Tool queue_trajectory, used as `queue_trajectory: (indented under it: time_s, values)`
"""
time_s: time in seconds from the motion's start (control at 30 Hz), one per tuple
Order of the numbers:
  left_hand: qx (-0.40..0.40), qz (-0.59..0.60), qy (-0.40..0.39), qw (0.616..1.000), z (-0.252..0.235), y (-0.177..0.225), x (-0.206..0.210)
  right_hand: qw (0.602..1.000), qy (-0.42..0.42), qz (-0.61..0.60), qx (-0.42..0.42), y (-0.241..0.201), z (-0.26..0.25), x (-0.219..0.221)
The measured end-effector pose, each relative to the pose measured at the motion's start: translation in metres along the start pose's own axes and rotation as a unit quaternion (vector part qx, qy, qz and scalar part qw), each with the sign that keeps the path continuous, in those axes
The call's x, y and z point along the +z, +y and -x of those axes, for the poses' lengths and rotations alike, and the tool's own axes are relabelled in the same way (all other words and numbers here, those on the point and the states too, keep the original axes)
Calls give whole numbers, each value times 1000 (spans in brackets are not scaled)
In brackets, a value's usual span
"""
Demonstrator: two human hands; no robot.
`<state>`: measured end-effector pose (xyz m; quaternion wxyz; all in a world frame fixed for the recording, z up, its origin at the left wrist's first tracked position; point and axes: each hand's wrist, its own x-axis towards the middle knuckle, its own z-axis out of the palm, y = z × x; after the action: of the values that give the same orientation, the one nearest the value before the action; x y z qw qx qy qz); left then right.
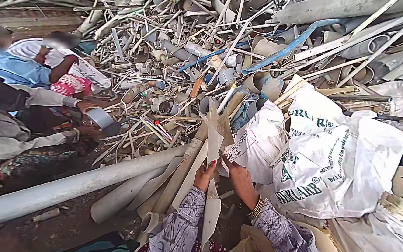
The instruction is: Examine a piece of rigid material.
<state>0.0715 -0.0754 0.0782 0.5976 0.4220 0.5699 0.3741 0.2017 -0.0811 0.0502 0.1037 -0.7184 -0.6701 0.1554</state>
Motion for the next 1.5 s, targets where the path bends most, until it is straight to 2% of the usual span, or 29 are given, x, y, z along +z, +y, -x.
queue_trajectory:
  time_s: [0.1,0.2,0.3,0.43,0.53,0.63,0.77,0.87,1.0,1.1,1.23,1.37,1.5]
  values:
    - [-8,-2,-1,1000,1,-6,3,1000,-12,11,20,2,-3,-5]
    - [6,1,-8,1000,0,-2,-1,1000,15,8,-23,-2,4,3]
    - [-28,6,-1,1000,0,-4,0,1000,12,8,8,5,-2,-2]
    - [-6,-5,-21,1000,2,0,-2,999,22,2,-25,-2,3,3]
    - [-31,-10,-18,999,1,-4,1,1000,9,-1,18,5,-4,0]
    - [-21,-18,-34,999,1,-3,1,1000,5,7,0,-3,1,1]
    - [-30,-19,-19,999,-1,-6,2,1000,-8,6,25,3,-4,-1]
    - [-3,-19,-32,999,0,-3,0,1000,-4,-1,-9,-5,4,0]
    - [-32,-15,-18,999,-1,-6,3,1000,2,3,16,5,-5,0]
    - [2,-15,-26,1000,1,-2,0,1000,-4,7,-20,-4,4,2]
    - [-24,0,-5,1000,0,-2,0,999,41,11,-7,9,-2,6]
    - [2,3,-12,1000,1,4,-8,997,49,16,-57,-1,9,11]
    - [-24,13,-6,1000,1,3,-8,999,50,17,-7,11,0,1]
